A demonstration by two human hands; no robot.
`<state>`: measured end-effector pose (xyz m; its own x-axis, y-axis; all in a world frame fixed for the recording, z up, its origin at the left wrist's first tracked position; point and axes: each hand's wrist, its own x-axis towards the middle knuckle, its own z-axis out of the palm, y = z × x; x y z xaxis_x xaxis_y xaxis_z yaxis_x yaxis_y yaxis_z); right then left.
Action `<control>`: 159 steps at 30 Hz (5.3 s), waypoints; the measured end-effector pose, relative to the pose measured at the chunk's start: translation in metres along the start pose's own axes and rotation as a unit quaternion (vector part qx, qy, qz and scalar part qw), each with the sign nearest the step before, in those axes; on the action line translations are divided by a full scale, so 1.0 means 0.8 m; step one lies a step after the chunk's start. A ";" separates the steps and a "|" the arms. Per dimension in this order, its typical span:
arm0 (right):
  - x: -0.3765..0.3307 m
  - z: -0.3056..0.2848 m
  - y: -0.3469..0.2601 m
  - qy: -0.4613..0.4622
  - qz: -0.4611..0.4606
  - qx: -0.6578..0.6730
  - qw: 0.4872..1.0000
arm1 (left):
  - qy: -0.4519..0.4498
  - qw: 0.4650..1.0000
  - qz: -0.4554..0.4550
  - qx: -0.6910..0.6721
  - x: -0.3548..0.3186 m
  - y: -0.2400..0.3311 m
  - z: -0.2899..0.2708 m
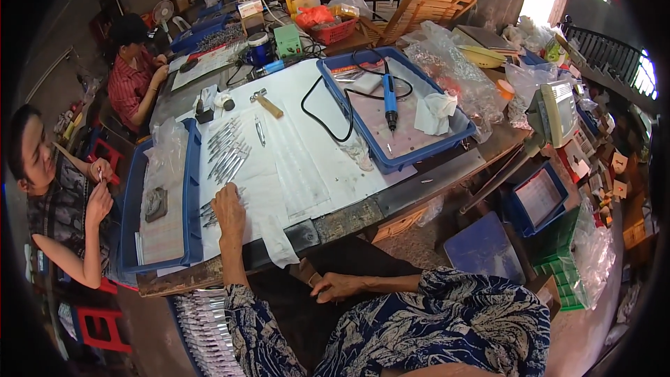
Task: Assembling or inspecting small hardware components using a hand tool at a workbench.
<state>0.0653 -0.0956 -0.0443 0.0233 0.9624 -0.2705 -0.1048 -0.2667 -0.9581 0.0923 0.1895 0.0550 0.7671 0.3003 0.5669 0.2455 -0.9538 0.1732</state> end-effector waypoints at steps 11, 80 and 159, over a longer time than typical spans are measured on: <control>-0.004 0.000 -0.013 -0.035 0.008 0.008 0.999 | 0.098 0.991 0.003 -0.092 0.000 0.048 -0.047; -0.051 -0.016 -0.127 0.222 -0.083 -0.114 0.965 | -0.069 0.837 -0.364 -0.403 -0.178 0.157 -0.069; -0.040 -0.007 -0.129 0.215 -0.079 0.013 0.973 | 0.020 0.981 -0.162 -0.100 -0.179 0.162 -0.060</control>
<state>0.0812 -0.0994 0.0627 0.4551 0.8793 -0.1403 -0.0908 -0.1110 -0.9897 -0.0146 0.0228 0.0351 0.6428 0.5914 0.4868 0.3477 -0.7916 0.5025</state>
